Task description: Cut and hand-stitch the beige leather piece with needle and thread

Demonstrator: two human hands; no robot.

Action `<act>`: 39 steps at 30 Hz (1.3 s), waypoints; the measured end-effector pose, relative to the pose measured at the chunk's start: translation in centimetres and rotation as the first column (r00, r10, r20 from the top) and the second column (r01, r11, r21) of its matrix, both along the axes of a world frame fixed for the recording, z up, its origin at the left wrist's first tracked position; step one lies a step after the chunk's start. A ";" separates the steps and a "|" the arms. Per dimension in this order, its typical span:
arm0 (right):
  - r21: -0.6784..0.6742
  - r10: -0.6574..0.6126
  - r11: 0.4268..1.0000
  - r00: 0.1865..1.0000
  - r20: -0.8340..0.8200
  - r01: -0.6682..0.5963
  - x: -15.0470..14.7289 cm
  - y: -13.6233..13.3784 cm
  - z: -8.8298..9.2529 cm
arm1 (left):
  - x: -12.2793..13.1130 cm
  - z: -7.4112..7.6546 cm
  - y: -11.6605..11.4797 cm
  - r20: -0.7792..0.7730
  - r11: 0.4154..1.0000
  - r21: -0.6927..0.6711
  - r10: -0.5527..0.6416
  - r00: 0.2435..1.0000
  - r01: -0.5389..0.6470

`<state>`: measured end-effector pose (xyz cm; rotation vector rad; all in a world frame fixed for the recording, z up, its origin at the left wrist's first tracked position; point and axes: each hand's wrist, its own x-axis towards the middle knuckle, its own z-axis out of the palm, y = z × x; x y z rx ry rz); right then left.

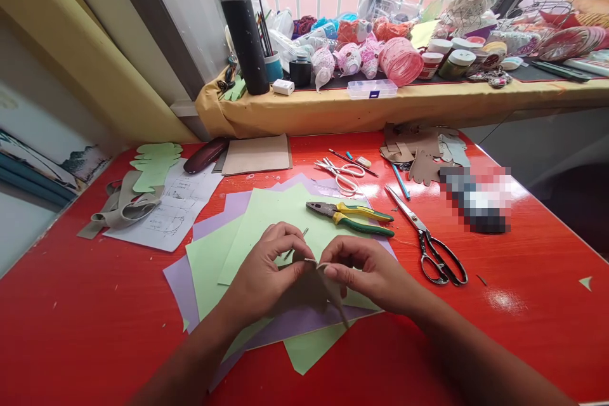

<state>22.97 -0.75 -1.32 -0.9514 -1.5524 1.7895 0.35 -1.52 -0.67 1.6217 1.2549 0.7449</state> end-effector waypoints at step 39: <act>0.055 -0.113 0.993 0.984 0.139 0.106 -0.3 -0.3 -1.3 | 0.0 -0.6 0.4 0.527 0.829 -0.542 0.207 0.824 0.139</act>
